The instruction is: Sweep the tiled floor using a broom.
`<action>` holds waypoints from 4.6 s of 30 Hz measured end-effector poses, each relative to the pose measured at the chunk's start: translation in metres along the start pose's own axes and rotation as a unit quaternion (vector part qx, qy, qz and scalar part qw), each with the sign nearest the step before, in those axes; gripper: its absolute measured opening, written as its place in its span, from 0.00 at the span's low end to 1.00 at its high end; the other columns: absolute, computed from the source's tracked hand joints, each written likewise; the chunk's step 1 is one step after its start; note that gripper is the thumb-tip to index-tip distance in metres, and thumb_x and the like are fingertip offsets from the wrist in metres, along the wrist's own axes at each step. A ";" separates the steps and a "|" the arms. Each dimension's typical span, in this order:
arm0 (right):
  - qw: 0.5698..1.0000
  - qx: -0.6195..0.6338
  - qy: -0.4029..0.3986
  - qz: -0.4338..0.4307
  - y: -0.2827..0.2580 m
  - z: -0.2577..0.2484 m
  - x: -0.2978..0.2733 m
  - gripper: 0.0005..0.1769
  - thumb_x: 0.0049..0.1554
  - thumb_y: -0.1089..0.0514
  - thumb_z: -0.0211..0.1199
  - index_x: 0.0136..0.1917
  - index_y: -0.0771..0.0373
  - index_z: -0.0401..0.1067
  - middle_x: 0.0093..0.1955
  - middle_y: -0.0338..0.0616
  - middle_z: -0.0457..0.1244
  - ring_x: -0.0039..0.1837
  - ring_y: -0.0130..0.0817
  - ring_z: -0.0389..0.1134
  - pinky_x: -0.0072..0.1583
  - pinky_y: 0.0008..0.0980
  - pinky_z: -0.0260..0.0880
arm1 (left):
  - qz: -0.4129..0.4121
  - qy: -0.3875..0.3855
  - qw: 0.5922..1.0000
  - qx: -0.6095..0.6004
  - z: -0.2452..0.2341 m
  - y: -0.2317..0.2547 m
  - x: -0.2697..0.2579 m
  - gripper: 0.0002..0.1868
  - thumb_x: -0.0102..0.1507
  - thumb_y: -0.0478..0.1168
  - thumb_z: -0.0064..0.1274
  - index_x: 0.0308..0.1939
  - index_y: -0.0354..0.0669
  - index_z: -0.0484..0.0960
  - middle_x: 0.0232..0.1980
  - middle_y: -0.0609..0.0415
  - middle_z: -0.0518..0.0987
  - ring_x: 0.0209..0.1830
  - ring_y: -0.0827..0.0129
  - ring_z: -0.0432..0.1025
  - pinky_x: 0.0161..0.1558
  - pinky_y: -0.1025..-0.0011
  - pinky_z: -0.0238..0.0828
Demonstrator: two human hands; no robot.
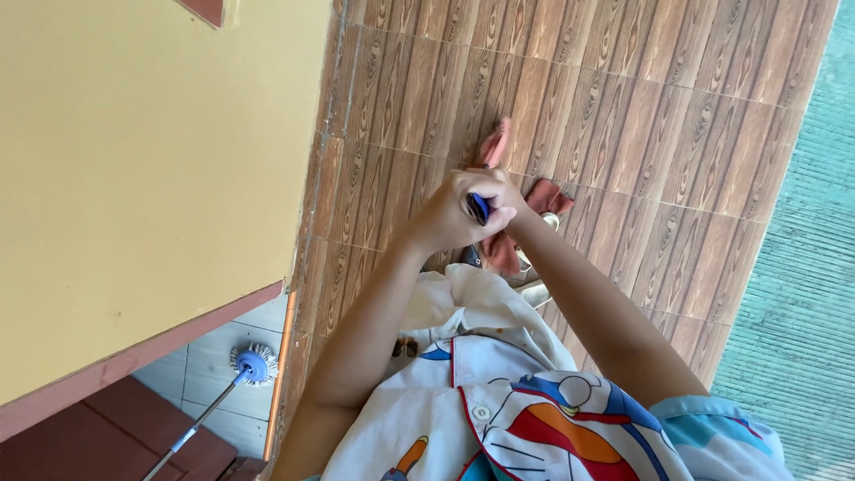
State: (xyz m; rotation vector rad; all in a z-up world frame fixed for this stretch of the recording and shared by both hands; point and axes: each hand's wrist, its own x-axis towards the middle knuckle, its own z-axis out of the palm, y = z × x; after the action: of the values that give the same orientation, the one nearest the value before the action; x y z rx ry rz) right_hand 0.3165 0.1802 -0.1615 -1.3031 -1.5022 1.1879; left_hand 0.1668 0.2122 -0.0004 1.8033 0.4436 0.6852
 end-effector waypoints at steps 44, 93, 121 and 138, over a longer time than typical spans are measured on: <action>0.984 -0.086 0.100 -0.121 -0.005 0.015 0.005 0.06 0.56 0.60 0.60 0.43 0.61 0.76 0.41 0.41 0.68 0.42 0.37 0.69 0.47 0.36 0.68 | 0.038 -0.041 0.988 0.145 0.010 0.055 0.022 0.16 0.57 0.31 0.62 0.21 0.37 0.70 0.23 0.49 0.72 0.28 0.60 0.67 0.36 0.62 0.66; 0.962 -0.214 0.136 -0.104 -0.032 -0.026 -0.027 0.07 0.46 0.62 0.62 0.39 0.66 0.75 0.40 0.52 0.69 0.44 0.47 0.73 0.50 0.43 0.71 | 0.002 -0.087 0.996 -0.035 0.005 0.034 0.029 0.17 0.61 0.32 0.60 0.21 0.38 0.70 0.21 0.55 0.72 0.21 0.74 0.67 0.27 0.71 0.62; 0.977 -0.061 0.165 -0.124 0.013 0.037 -0.193 0.12 0.56 0.56 0.60 0.45 0.69 0.70 0.38 0.45 0.62 0.42 0.42 0.66 0.45 0.39 0.66 | 0.091 -0.027 0.995 0.026 0.139 0.099 -0.088 0.13 0.60 0.30 0.59 0.23 0.38 0.71 0.24 0.53 0.74 0.25 0.70 0.68 0.34 0.70 0.67; 0.973 -0.200 0.087 -0.073 -0.051 0.064 -0.198 0.13 0.38 0.57 0.68 0.34 0.66 0.69 0.32 0.57 0.64 0.36 0.57 0.68 0.38 0.44 0.67 | 0.012 -0.024 0.999 -0.022 0.098 0.069 -0.163 0.17 0.61 0.31 0.60 0.23 0.38 0.68 0.23 0.55 0.70 0.22 0.72 0.64 0.28 0.71 0.61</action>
State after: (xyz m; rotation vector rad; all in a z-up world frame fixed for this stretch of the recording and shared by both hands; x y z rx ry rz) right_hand 0.2722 -0.0259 -0.1260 -1.4843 -1.7288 0.6762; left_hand 0.1033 0.0201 0.0041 1.7828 0.3734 0.6613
